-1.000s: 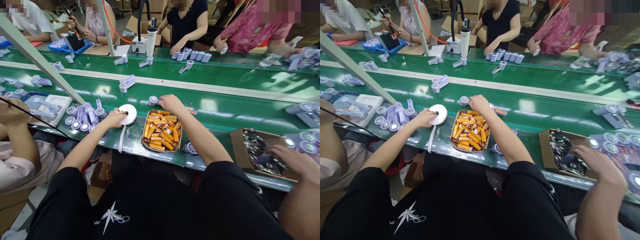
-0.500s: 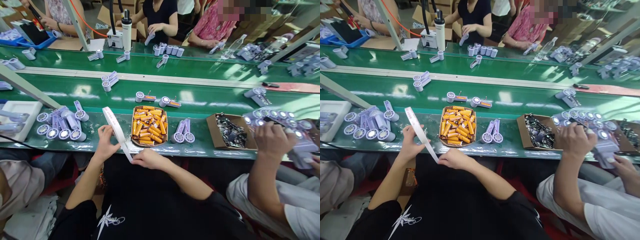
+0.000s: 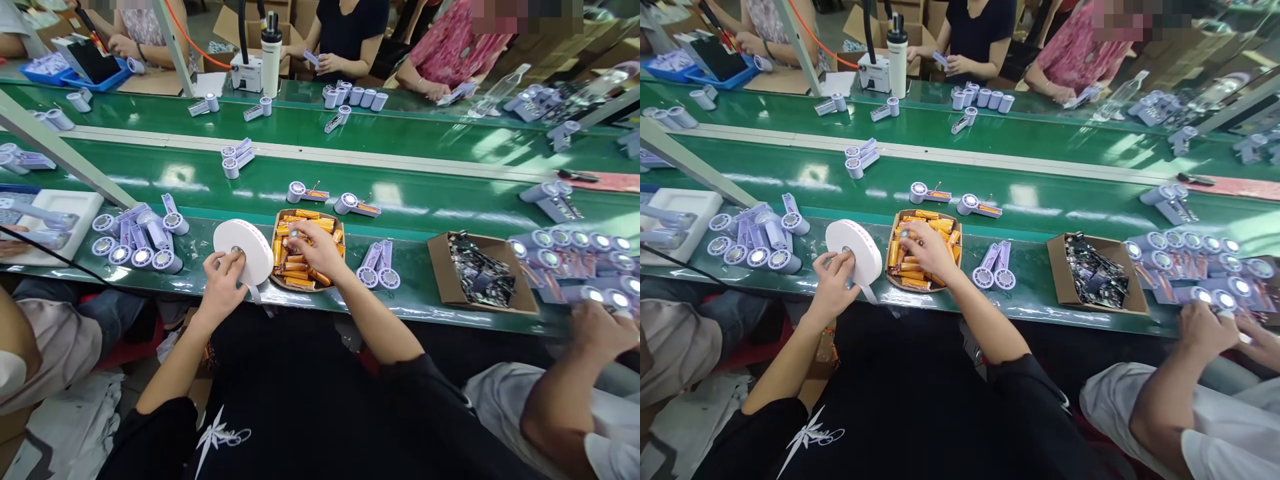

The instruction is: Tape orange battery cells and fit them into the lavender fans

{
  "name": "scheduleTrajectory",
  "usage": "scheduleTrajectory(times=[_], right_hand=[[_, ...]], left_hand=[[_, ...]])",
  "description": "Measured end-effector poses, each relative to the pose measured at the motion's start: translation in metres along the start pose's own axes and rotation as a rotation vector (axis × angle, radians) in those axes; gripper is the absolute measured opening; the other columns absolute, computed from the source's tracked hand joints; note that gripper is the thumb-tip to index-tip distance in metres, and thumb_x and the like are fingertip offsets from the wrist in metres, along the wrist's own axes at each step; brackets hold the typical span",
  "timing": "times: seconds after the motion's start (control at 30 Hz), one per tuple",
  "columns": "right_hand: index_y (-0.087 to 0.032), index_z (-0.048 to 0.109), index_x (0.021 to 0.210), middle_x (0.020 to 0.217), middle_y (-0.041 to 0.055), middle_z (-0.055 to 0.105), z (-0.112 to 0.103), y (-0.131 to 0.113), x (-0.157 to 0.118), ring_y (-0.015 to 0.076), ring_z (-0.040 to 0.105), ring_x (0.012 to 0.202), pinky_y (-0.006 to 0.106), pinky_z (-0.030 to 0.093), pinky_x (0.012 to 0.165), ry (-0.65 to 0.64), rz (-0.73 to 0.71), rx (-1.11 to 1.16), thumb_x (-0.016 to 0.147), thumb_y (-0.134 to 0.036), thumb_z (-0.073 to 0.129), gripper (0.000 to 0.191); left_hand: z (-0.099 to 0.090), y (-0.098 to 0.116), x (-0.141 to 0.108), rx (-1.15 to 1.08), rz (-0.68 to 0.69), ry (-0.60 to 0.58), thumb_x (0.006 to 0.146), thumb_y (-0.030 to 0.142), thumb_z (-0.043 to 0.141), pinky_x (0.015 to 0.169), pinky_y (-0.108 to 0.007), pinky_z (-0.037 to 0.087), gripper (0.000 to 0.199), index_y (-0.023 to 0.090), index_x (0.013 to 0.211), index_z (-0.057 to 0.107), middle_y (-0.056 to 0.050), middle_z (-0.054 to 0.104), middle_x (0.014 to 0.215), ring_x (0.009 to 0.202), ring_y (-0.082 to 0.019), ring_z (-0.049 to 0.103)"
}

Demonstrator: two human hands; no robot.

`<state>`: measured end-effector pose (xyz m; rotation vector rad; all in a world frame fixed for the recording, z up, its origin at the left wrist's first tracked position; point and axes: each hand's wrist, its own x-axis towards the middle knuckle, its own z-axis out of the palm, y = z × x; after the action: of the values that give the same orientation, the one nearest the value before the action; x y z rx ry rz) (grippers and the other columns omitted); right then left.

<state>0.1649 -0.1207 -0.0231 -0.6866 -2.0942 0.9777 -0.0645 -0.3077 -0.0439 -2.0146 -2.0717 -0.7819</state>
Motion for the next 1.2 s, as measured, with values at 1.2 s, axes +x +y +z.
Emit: scheduleTrajectory(times=[1.2], right_hand=[[-0.023,0.075,0.125,0.108,0.0063,0.087,0.023,-0.041,-0.03,0.0318,0.083,0.11,0.051,0.07,0.102,0.182,0.454,0.831,0.062,-0.044,0.105,0.073]], left_hand=[[-0.007,0.045,0.004,0.211,-0.115,0.023,0.103,0.036,0.066,0.104,-0.055,0.029,0.047,0.028,0.149,0.071,-0.013,0.075,0.141,0.114,-0.037,0.051]])
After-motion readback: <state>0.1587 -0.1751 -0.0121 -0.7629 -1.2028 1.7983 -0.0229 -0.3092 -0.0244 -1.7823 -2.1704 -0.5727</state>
